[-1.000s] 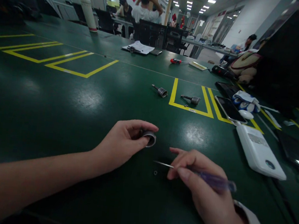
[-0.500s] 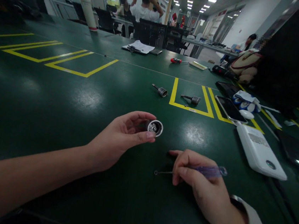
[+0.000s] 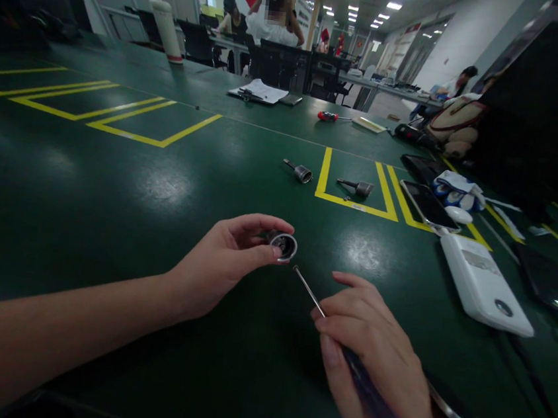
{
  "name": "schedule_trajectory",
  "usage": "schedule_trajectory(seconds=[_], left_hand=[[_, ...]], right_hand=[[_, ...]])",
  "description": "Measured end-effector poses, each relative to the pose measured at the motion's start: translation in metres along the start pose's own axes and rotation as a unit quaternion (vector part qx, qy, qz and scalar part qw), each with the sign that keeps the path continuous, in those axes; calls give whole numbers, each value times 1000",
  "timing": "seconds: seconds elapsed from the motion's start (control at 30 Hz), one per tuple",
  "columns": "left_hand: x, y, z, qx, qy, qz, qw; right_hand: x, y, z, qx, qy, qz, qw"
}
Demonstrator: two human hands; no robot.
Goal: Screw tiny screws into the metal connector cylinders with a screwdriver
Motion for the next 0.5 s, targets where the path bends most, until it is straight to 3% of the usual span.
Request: schedule_trajectory(seconds=[0.5], left_hand=[[-8,9,-5,108,51,16,993]], right_hand=[[3,8,0,-47,-21,30,998]])
Point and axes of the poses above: each hand's wrist, its own x-axis towards the middle knuckle, its own y-axis out of the palm, z = x × y, the point moved 5 cm from there along x, towards the middle knuckle, and after that the axes turned 1 degree about y, right-handed, at the moved point
